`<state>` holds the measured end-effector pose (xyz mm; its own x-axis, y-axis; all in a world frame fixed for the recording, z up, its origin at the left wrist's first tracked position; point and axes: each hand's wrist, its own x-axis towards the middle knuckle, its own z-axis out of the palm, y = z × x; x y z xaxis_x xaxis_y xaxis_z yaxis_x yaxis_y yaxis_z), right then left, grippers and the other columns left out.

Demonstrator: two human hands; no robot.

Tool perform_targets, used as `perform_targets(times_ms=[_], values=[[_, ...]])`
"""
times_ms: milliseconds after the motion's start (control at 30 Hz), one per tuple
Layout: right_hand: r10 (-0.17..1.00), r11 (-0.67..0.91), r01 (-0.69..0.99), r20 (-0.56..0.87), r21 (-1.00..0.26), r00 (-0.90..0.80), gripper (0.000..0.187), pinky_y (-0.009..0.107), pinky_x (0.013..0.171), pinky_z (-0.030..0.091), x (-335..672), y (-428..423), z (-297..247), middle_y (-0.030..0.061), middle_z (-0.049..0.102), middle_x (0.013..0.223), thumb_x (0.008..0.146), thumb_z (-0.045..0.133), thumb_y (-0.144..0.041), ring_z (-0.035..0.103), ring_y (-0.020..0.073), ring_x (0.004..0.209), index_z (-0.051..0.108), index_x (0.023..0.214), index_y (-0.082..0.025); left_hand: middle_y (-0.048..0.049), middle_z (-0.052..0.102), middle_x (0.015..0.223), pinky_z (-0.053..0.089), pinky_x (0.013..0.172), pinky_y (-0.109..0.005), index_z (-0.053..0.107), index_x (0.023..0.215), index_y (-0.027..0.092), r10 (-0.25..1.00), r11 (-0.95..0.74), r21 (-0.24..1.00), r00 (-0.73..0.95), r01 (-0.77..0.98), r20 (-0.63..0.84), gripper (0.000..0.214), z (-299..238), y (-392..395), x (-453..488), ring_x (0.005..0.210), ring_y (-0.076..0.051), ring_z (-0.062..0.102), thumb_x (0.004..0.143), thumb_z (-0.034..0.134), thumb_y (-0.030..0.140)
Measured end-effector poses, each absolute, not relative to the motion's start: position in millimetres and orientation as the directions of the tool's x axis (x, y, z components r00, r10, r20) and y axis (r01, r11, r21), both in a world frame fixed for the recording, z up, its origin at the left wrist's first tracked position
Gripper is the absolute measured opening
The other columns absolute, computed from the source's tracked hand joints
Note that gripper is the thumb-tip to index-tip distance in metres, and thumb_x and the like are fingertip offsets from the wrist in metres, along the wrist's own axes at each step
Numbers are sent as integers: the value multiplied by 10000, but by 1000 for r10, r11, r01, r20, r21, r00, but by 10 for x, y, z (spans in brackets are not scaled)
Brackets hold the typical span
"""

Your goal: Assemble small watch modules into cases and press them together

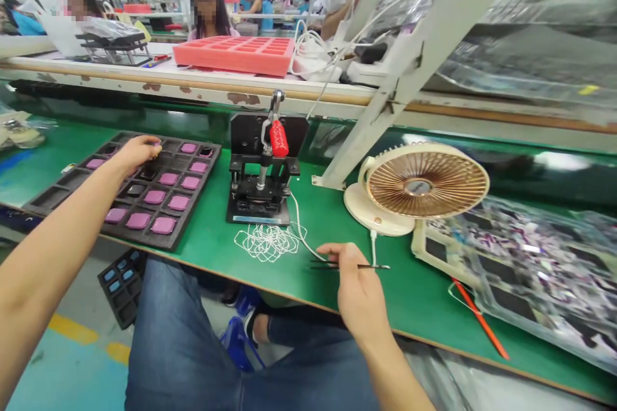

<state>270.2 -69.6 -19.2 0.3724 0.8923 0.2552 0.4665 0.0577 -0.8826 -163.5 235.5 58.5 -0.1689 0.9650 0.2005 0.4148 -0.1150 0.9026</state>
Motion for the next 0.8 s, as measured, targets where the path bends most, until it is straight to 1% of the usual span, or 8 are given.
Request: perform_targets(times_ms=[100, 167, 233, 333, 400, 567, 700, 800], values=[[916, 19, 572, 244, -820, 319, 597, 296, 558, 542, 2793, -803, -222, 40, 693, 686, 1089, 443, -664, 664, 207, 614, 808, 925, -221, 33, 701, 795, 593, 916, -370, 676, 1070, 135, 980, -79, 986, -170, 150, 104, 221, 718, 1972, -1574, 825, -122, 688, 1067, 468, 62], [936, 62, 530, 233, -846, 263, 469, 282, 555, 579, 2836, -858, -217, 33, 731, 715, 1048, 575, -622, 691, 200, 599, 832, 972, -237, 27, 758, 881, 573, 976, -361, 683, 1096, 162, 988, -79, 997, -136, -26, 75, 324, 746, 1562, -1436, 951, -137, 714, 1069, 384, 40], [930, 125, 476, 269, -871, 249, 322, 281, 654, 648, 2821, -898, -220, 39, 803, 881, 961, 742, -559, 765, 217, 717, 844, 1042, -265, -34, 799, 1075, 592, 946, -366, 720, 1118, 195, 999, -18, 973, -49, -231, 7, 244, 685, 1062, -1197, 1087, -204, 717, 1081, 478, 200], [877, 213, 461, 377, -861, 298, 181, 269, 740, 680, 2642, -946, -237, 28, 814, 979, 888, 858, -416, 797, 230, 862, 851, 1034, -309, -155, 780, 1191, 610, 768, -396, 753, 1187, 167, 987, 151, 942, 103, -300, -126, 318, 450, 310, -704, 1020, -285, 744, 988, 699, 409], [859, 312, 424, 443, -850, 257, 114, 265, 783, 683, 2436, -967, -238, 31, 800, 1051, 932, 821, -302, 790, 216, 936, 847, 1040, -323, -158, 774, 1196, 581, 735, -357, 745, 1222, 189, 940, 323, 857, 241, -402, -241, 404, 265, -90, -380, 964, -261, 745, 877, 848, 370], [798, 576, 278, 602, -769, 10, 405, 441, 1032, 660, 1952, -960, -252, 75, 758, 1278, 953, 710, -17, 746, 264, 1186, 777, 1257, -276, -112, 791, 1085, 594, 791, -352, 710, 1302, 213, 874, 440, 837, 369, -324, -317, 471, -27, -572, 53, 844, -204, 740, 912, 839, 444], [757, 634, 297, 652, -714, -51, 460, 518, 1109, 627, 1820, -961, -298, 90, 771, 1272, 915, 725, 38, 732, 304, 1241, 753, 1295, -220, -108, 781, 1227, 558, 1054, -385, 756, 1256, 242, 897, 369, 901, 343, -229, -280, 443, -74, -637, 85, 1179, -260, 719, 901, 834, 496], [764, 627, 315, 641, -713, -70, 452, 480, 1071, 658, 1827, -975, -314, 92, 778, 1264, 914, 720, 37, 743, 301, 1228, 757, 1289, -211, -102, 765, 1296, 532, 1116, -416, 755, 1269, 265, 895, 356, 915, 351, -192, -274, 428, -66, -658, 72, 1213, -271, 706, 917, 810, 500]])
